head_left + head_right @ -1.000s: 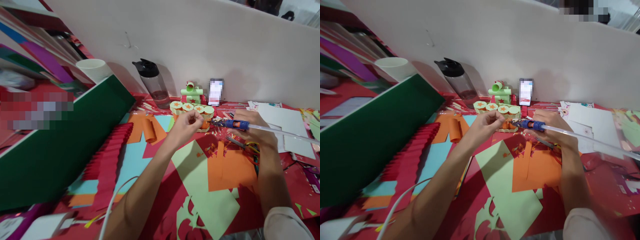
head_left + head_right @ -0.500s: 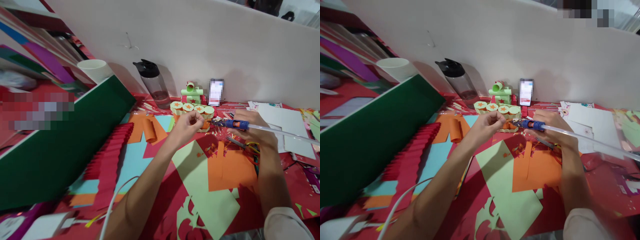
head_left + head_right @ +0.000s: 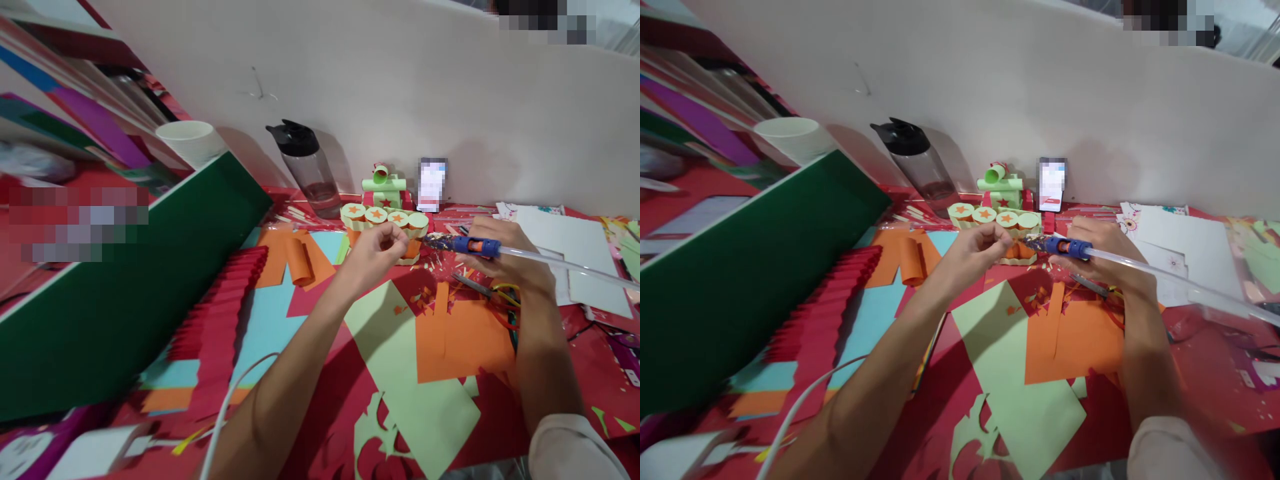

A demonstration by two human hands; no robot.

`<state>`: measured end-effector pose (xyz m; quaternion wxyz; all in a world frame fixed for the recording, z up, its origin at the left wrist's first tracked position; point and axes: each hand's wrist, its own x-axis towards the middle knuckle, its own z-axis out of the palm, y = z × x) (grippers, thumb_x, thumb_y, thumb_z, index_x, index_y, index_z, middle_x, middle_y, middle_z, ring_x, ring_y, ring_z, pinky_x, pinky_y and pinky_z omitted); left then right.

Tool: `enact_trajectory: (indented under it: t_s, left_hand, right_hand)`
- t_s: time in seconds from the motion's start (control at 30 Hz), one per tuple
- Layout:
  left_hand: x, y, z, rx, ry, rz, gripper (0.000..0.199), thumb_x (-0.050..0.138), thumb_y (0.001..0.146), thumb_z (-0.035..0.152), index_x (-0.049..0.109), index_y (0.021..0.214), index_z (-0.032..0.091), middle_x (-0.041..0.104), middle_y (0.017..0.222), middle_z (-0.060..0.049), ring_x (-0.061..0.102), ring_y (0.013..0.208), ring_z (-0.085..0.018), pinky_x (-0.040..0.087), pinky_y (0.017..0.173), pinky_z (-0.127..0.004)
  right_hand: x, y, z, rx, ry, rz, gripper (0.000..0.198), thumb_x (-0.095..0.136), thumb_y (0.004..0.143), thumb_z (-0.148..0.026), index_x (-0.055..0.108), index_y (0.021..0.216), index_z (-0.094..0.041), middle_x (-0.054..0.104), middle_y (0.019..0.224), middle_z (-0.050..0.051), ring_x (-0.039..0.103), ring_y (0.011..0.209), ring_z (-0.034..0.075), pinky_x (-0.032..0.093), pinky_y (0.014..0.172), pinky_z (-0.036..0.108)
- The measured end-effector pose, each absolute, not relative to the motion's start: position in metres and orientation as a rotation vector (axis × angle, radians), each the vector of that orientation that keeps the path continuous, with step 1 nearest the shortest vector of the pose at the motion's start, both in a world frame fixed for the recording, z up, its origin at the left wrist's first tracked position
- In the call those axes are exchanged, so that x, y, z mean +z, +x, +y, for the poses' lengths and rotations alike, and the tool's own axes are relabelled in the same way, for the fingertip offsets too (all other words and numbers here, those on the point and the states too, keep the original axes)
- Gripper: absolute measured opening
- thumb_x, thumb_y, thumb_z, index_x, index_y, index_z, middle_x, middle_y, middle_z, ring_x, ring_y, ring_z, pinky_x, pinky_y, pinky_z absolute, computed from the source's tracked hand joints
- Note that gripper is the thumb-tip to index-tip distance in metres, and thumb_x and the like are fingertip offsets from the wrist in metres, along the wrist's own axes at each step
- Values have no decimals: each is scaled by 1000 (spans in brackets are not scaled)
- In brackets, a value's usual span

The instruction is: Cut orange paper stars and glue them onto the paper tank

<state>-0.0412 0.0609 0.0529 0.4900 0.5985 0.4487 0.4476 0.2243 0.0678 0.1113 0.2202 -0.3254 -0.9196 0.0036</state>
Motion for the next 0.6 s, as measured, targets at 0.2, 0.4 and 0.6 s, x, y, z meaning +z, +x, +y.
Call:
enact_trajectory:
  t_s: [0.2, 0.4, 0.6]
  left_hand:
    - [50, -42, 63, 1071, 1417, 1069, 13, 63, 80, 31, 56, 77, 20, 50, 71, 3, 39, 60, -10, 32, 58, -26]
    - [48, -42, 64, 1047, 1399, 1057, 14, 64, 80, 31, 55, 75, 21, 48, 66, 5, 37, 57, -9, 30, 56, -26]
    - [48, -42, 64, 1039, 1408, 1060, 14, 64, 81, 31, 56, 76, 21, 48, 67, 4, 37, 58, -10, 30, 55, -26]
  right_hand:
    - [109, 226, 69, 5, -841, -2527, 40, 58, 106, -52, 58, 80, -21, 60, 80, 3, 53, 69, 18, 35, 62, 32]
    - [110, 227, 68, 52, -811, -2530, 32, 63, 105, -47, 61, 87, -21, 62, 85, 3, 55, 72, 18, 38, 65, 31]
    - [109, 227, 70, 28, -805, -2522, 36, 62, 104, -49, 58, 83, -21, 59, 83, 2, 53, 70, 17, 36, 63, 30]
